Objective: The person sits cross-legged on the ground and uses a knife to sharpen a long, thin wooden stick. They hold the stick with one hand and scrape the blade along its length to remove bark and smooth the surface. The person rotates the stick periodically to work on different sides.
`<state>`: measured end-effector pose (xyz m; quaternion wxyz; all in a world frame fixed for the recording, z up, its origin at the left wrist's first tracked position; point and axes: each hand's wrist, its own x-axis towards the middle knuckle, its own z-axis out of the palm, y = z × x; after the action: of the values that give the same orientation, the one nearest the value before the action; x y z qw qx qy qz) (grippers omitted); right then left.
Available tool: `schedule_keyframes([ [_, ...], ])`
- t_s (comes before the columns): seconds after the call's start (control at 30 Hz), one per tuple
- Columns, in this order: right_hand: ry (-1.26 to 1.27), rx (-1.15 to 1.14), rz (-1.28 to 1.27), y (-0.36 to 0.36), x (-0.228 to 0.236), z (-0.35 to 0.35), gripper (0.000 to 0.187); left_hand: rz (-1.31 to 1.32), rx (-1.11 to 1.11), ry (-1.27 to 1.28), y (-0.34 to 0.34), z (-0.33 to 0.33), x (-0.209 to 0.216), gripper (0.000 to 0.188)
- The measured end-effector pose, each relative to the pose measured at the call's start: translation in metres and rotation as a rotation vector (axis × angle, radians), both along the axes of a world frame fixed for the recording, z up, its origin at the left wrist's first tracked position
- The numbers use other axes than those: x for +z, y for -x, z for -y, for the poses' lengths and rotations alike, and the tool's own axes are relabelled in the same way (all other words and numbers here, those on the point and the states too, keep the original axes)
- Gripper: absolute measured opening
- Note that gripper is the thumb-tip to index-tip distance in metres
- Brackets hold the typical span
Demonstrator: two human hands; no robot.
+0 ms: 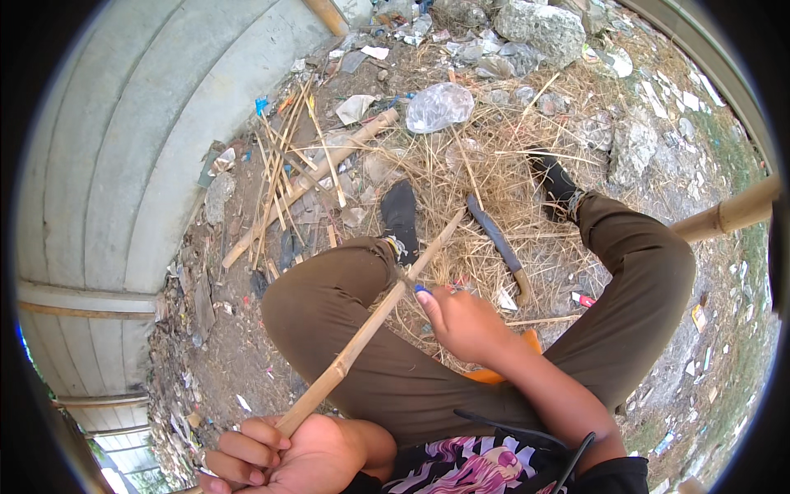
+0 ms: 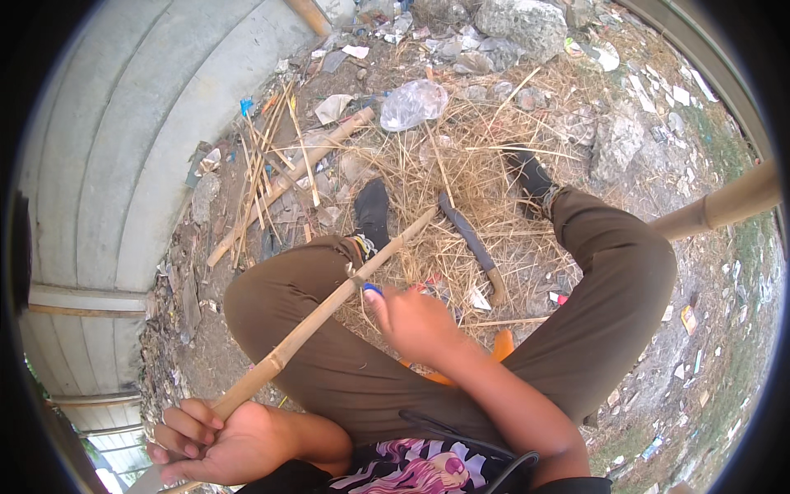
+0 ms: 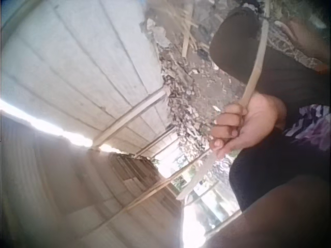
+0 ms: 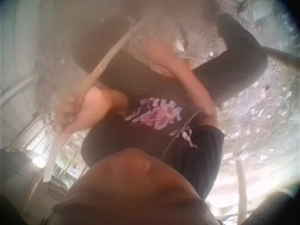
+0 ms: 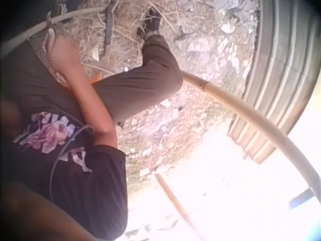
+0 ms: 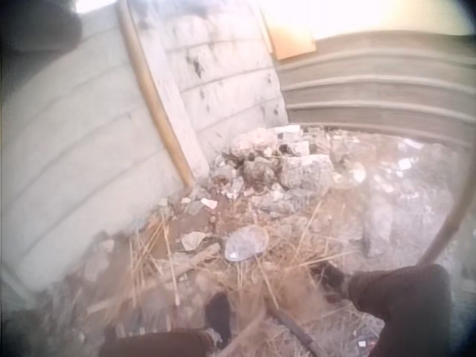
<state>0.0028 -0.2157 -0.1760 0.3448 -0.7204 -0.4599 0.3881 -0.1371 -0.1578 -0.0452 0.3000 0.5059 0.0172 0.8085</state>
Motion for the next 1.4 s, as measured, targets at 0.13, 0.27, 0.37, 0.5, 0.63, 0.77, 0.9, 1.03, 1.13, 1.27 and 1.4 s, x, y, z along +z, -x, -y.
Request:
schedule_keyframes([
  [0.13, -0.103, 0.025, -0.01, 0.0, 0.01, 0.007, 0.048, 0.0, 0.255, 0.101, -0.01, 0.01, 0.001, 0.029],
  [0.27, -0.067, 0.006, -0.037, -0.007, -0.013, 0.002, 0.051, -0.028, 0.383, 0.114, -0.017, 0.012, 0.001, 0.03],
  [0.37, -0.024, -0.038, -0.004, -0.014, -0.026, -0.01, 0.055, 0.094, 0.475, 0.191, -0.021, 0.008, 0.005, 0.031],
  [0.5, -0.031, -0.006, 0.085, -0.008, -0.022, -0.003, 0.054, -0.022, 0.439, 0.149, -0.016, 0.006, 0.007, 0.029],
  [0.63, 0.033, -0.094, 0.033, -0.025, -0.064, -0.015, 0.053, -0.029, 0.322, 0.119, -0.017, 0.009, 0.004, 0.029],
  [0.77, 0.129, -0.161, -0.039, -0.04, -0.118, -0.018, 0.059, -0.018, 0.173, 0.026, -0.021, 0.02, 0.004, 0.027],
  [0.9, 0.013, -0.095, -0.057, -0.035, -0.101, -0.011, 0.058, -0.021, 0.234, 0.073, -0.016, 0.015, 0.002, 0.025],
  [1.03, -0.102, -0.043, -0.031, -0.023, -0.079, -0.006, 0.055, -0.028, 0.284, 0.09, -0.014, 0.011, 0.003, 0.026],
  [1.13, -0.008, -0.074, -0.096, -0.031, -0.09, -0.017, 0.058, -0.031, 0.297, 0.078, -0.017, 0.015, 0.002, 0.026],
  [1.27, 0.156, -0.193, -0.047, -0.04, -0.129, -0.021, 0.061, -0.026, 0.253, -0.007, -0.025, 0.019, 0.004, 0.026],
  [1.4, 0.202, -0.224, -0.038, -0.042, -0.127, -0.019, 0.062, 0.018, 0.249, 0.049, -0.02, 0.02, 0.0, 0.026],
])
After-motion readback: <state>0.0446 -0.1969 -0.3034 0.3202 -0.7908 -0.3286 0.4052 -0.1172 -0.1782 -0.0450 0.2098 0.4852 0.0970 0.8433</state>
